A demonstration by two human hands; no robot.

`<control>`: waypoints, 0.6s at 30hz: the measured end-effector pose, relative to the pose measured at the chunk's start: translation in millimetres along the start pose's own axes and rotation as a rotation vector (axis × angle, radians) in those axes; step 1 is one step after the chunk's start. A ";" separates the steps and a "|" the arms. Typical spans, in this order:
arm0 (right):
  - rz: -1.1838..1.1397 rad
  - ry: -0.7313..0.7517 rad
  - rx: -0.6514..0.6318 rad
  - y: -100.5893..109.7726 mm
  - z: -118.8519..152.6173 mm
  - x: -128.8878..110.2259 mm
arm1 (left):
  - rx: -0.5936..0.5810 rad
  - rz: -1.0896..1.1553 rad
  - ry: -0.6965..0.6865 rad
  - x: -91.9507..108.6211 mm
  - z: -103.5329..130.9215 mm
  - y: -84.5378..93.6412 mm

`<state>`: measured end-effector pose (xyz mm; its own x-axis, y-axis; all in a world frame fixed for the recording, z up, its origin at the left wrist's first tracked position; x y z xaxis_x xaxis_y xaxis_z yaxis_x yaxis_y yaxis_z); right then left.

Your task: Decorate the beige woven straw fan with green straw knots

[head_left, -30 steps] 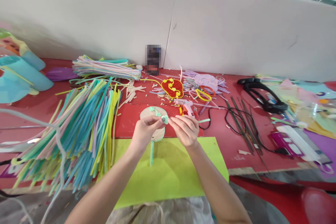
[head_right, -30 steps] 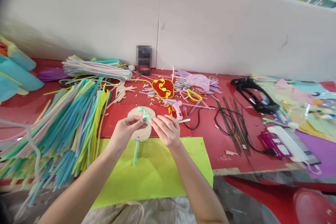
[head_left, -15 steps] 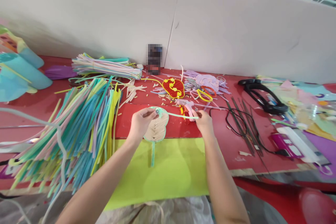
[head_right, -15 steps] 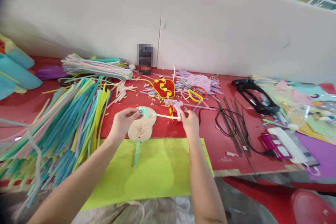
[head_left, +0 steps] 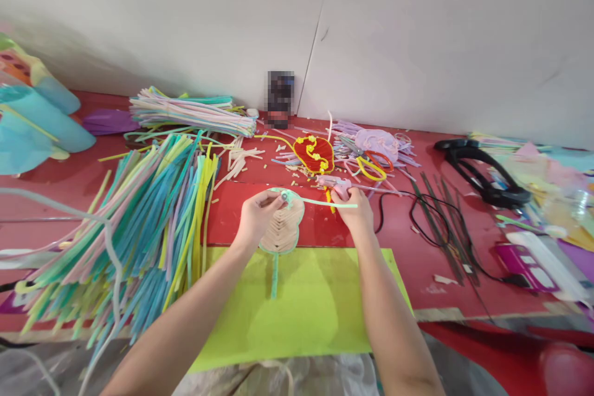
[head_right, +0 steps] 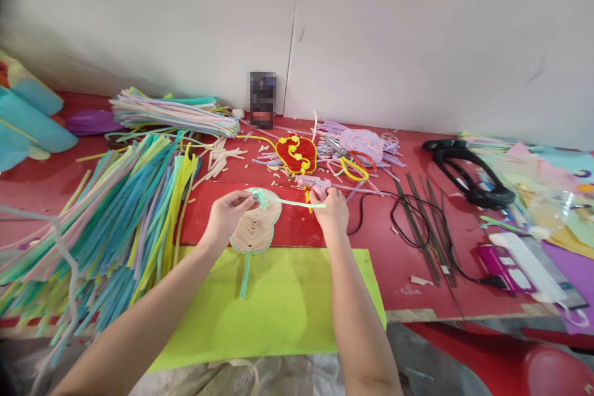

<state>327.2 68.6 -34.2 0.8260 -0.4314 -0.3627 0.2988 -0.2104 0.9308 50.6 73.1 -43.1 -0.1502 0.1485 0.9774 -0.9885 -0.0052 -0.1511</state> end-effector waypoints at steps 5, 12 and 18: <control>0.010 0.007 0.169 18.0 4.7 -5.3 | 0.027 -0.021 -0.001 2.0 -0.5 2.3; -0.477 -0.009 0.255 43.2 13.6 3.5 | 0.026 -0.010 -0.024 7.0 1.4 4.8; -0.957 0.081 0.011 30.9 31.4 -42.4 | -0.024 0.034 -0.011 7.5 3.8 -0.4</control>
<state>286.3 52.9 8.5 0.2651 -0.0104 -0.9642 0.8598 -0.4500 0.2412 49.7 70.4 -35.1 -0.1844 0.1375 0.9732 -0.9821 0.0140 -0.1881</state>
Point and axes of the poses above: each hand's wrist, its own z-axis away from the middle knuckle, its own y-axis out of the back of the hand, x = y × z, the point moved 9 cm from there along -z, towards the middle knuckle
